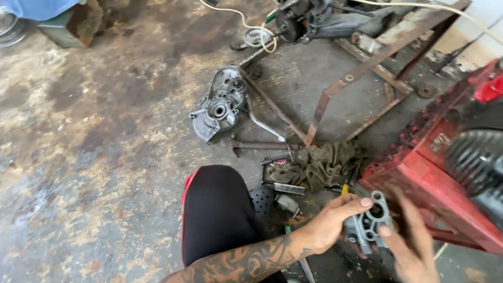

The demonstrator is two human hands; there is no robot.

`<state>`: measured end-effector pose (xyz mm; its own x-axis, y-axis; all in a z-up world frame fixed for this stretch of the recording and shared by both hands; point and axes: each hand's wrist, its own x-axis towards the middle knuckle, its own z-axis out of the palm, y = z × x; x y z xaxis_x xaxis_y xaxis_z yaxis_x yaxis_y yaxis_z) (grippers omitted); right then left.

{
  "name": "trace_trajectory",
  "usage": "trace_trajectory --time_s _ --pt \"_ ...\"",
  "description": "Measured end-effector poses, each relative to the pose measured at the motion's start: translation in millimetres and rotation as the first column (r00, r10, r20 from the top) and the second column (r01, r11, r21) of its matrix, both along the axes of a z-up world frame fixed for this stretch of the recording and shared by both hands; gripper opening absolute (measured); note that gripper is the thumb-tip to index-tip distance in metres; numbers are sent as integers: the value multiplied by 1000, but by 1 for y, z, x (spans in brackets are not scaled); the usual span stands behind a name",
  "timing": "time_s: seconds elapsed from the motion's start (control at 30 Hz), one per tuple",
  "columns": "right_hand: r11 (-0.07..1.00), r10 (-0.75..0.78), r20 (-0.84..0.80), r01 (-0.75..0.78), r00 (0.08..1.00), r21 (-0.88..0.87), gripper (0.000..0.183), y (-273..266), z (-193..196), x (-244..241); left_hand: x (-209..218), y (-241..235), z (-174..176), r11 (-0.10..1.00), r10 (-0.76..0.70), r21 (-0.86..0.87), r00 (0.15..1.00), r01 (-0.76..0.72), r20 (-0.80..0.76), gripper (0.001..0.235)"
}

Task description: Disassembling and inspecting a motorcycle carburetor using a screwdriver

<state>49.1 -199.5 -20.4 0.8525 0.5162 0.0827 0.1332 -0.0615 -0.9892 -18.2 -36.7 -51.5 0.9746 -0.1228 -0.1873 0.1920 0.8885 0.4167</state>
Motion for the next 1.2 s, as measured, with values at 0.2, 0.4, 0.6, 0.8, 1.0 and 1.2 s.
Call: trace_trajectory --time_s 0.2,0.4,0.6,0.8,1.0,1.2 --pt "972 -194 -284 145 939 -184 69 1 -62 -18 2 -5 -28 847 181 520 979 -108 -90 41" --pt "991 -59 107 71 993 -115 51 42 -39 -43 -7 -1 -35 851 353 512 850 -118 -391 36" --pt "941 82 590 132 803 -311 55 46 -7 -46 -13 9 -20 917 282 385 847 -100 -451 39" --pt "984 127 643 -13 755 -179 57 38 -10 -41 -9 29 -31 924 257 363 896 -119 -362 63" --pt "997 61 390 -78 919 25 51 38 -17 -31 -5 36 -62 897 303 409 905 -164 -301 52" --pt "987 -73 -144 93 987 133 40 43 -64 -21 3 18 -50 896 168 443 912 17 -374 46"
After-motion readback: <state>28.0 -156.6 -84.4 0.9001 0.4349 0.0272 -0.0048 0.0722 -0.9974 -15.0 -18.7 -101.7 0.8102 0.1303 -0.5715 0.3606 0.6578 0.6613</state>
